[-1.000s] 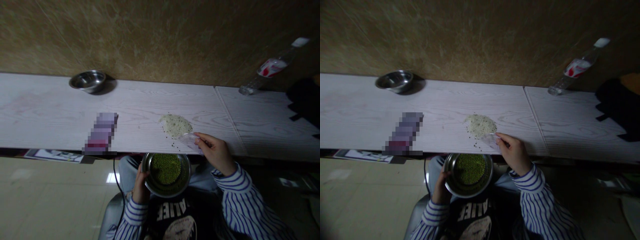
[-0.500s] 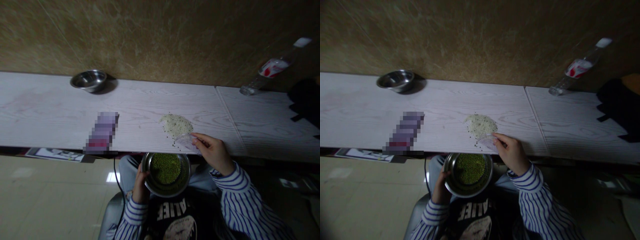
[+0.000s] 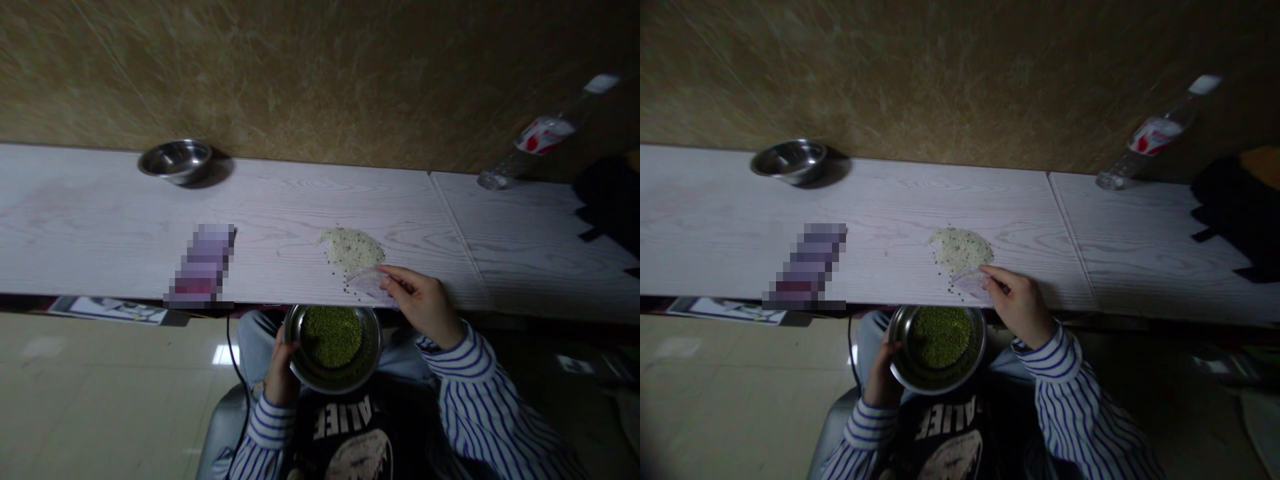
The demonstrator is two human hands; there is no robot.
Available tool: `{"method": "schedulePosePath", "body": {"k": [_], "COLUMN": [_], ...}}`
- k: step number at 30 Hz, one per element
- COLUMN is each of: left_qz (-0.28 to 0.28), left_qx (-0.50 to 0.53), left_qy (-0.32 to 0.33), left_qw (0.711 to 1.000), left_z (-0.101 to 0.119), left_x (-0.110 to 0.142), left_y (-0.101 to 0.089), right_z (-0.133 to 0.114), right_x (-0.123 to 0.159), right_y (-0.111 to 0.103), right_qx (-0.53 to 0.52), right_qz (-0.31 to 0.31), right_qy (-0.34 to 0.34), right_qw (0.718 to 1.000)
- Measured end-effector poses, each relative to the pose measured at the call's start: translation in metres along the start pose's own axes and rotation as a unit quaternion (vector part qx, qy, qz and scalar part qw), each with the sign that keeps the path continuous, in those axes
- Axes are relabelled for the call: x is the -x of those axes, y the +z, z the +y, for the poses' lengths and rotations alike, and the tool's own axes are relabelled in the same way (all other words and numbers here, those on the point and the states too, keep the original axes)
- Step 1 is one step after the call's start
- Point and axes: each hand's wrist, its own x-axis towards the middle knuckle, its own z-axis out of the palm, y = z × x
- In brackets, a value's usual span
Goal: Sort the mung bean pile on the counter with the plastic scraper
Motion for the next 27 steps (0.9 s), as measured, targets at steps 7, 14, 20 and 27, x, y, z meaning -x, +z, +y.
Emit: {"method": "schedulePosePath", "body": {"k": [7,14,20,27], "left_qz": [-0.009,-0.023,-0.024,-0.021], "left_qx": [0.01,0.004,0.001,0.007], "left_qy": [-0.004,-0.005,-0.009,-0.001], "left_qw": [1.0,1.0,1.0,1.0], "left_z": [0.0016,0.0041,0.0011,-0.0005], "left_x": [0.0014,0.0026,0.0002,0.0], "left_y": [0.0016,0.0042,0.0018,-0.0025], "right_z": [0.0014,0.0034,0.008,0.0073], "right_x": [0.0006,0.0005,-0.0023,-0.0043], "right_y": [-0.0022,0.0008,-0.0016,0.0045], "right_qx": [0.007,0.01,0.005,-0.001], "right_qz": [-0.012,-0.025,0.004,0.003], "right_qy": [-0.001,-0.007,-0.006,-0.004], "right_qw": [1.0,1.0,1.0,1.0]}}
